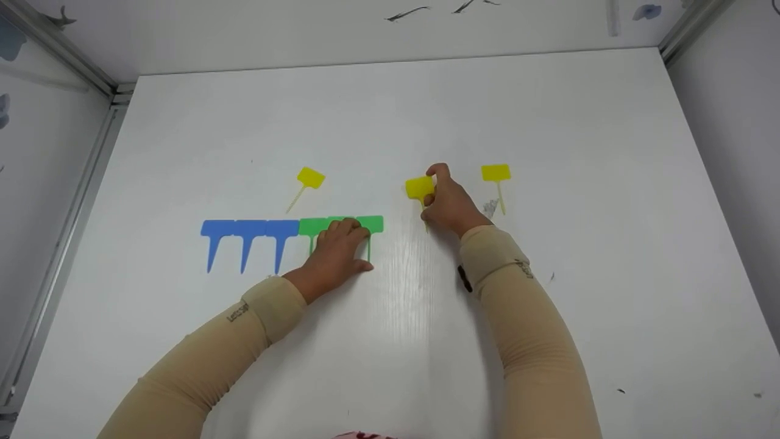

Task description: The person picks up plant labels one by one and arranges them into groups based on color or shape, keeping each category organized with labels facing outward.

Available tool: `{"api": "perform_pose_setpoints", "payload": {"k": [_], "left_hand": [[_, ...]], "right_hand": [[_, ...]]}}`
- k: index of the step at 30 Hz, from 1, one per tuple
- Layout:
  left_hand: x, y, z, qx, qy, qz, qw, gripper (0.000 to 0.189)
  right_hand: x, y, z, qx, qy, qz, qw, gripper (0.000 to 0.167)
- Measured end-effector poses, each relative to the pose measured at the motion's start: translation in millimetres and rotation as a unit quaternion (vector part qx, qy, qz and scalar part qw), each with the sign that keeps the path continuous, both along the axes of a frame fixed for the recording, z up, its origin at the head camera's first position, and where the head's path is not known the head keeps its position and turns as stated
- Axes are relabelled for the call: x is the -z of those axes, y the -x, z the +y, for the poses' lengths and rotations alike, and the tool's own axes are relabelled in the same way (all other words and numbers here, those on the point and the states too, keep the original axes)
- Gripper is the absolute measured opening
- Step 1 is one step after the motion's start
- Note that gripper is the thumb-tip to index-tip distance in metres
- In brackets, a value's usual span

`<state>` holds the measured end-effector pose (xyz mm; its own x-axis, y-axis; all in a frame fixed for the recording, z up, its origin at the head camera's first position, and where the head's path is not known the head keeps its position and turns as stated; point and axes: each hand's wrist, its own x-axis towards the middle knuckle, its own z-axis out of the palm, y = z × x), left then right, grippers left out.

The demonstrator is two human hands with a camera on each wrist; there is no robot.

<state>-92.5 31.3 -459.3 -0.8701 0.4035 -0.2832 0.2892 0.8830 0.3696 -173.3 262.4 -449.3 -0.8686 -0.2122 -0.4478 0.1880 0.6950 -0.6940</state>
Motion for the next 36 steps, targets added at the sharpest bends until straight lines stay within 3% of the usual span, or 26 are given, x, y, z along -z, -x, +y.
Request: {"api": "perform_pose_setpoints", "payload": {"k": [19,36], "left_hand": [[0.0,-1.2,0.5,0.011,0.006,0.007,0.9999,0.055],[-3.4,-2.0,-1.2,0.012,0.007,0.018,0.9997,0.055]], "right_hand": [[-1.3,-10.7,-0.8,0.05,-0.011,-0.004,0.9987,0.072],[-5.6,-28.6,-6.2,0.026,-0.043,-0.006,0.9987,0.068]]}}
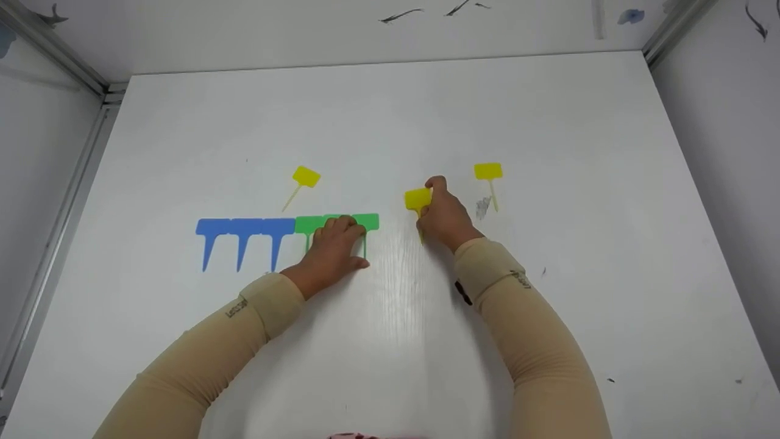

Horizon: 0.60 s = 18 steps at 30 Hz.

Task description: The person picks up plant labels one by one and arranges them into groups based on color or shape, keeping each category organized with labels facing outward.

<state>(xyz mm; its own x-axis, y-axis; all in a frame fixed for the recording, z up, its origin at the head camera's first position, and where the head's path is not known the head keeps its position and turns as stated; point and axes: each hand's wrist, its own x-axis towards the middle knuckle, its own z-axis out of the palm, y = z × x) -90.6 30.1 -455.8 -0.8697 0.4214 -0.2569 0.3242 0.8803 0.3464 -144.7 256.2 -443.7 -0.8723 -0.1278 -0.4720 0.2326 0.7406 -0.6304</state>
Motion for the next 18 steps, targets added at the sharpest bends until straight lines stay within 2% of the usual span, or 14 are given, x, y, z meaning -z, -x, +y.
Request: {"api": "perform_pose_setpoints", "payload": {"k": [6,18], "left_hand": [[-0.3,0.2,0.1,0.002,0.005,-0.005,1.0,0.054],[-1.9,-0.3,-0.3,-0.001,-0.006,-0.005,1.0,0.054]], "right_hand": [[0.5,-7.5,-3.8,-0.016,-0.006,0.012,0.9998,0.066],[-0.9,-17.3,-11.9,-0.007,-0.007,0.003,0.9999,0.062]]}}
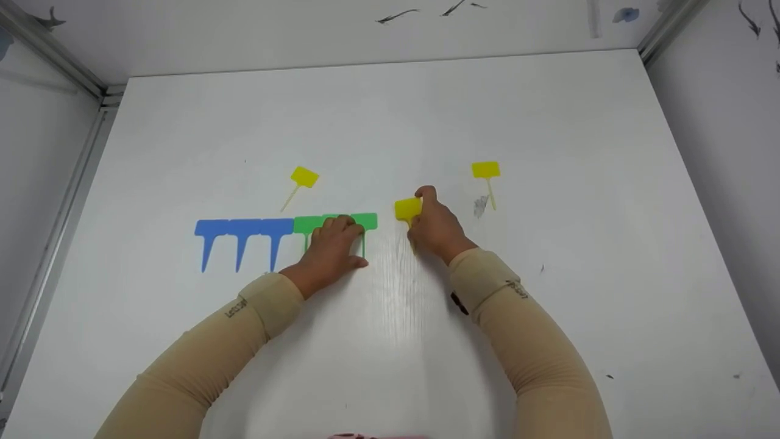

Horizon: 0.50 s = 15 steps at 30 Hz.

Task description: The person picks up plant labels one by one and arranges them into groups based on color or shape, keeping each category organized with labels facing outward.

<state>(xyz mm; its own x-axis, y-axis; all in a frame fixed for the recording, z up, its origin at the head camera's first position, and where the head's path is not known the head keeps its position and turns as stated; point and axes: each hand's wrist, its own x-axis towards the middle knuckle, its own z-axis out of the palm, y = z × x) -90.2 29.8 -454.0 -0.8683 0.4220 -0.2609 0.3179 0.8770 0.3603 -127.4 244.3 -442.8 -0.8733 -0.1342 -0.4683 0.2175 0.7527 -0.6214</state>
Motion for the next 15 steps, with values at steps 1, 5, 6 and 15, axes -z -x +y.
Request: {"api": "perform_pose_setpoints", "payload": {"k": [1,5,6,15], "left_hand": [[0.1,0.1,0.2,-0.001,0.0,0.0,1.0,0.054],[0.9,0.8,1.4,-0.003,0.012,0.003,0.9999,0.055],[1.1,0.9,1.6,-0.003,0.015,0.005,0.9999,0.055],[-0.5,1.0,2.5,-0.001,0.028,0.004,0.9996,0.058]], "right_hand": [[0.2,-0.7,-0.5,0.001,0.002,0.0,1.0,0.063],[1.0,-3.0,-3.4,0.004,0.002,-0.002,1.0,0.062],[0.9,-3.6,-4.4,0.005,0.003,-0.003,1.0,0.062],[2.6,-7.9,-10.8,0.006,0.011,-0.002,0.9999,0.063]]}}
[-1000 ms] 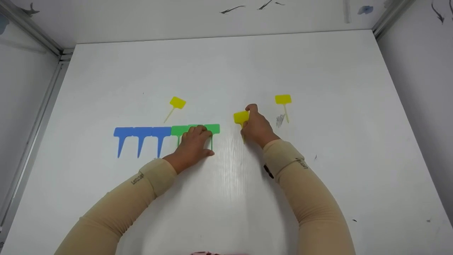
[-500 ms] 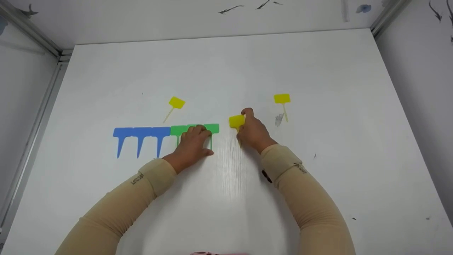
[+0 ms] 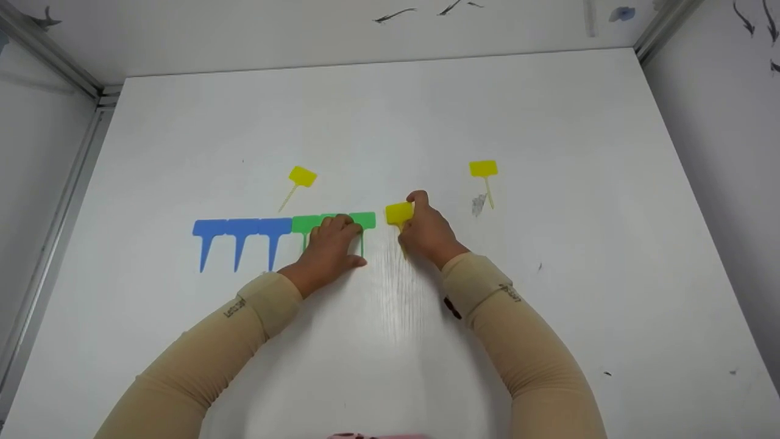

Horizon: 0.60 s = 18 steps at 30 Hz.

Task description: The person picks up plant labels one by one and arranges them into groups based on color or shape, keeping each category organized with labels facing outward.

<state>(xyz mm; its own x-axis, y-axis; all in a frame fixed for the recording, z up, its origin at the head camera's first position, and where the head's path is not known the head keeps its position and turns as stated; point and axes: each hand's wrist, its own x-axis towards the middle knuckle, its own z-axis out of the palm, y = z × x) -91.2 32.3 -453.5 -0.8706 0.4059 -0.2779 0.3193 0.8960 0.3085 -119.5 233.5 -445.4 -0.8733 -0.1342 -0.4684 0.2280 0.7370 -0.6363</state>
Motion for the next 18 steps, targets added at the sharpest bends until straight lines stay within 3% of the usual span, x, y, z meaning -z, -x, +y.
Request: {"api": "perform_pose_setpoints", "payload": {"k": [18], "left_hand": [[-0.8,0.8,-0.5,-0.007,-0.016,-0.016,0.9997,0.059]], "right_hand": [[1.7,-2.2,-8.6,0.002,0.012,-0.015,0.9998,0.064]]}}
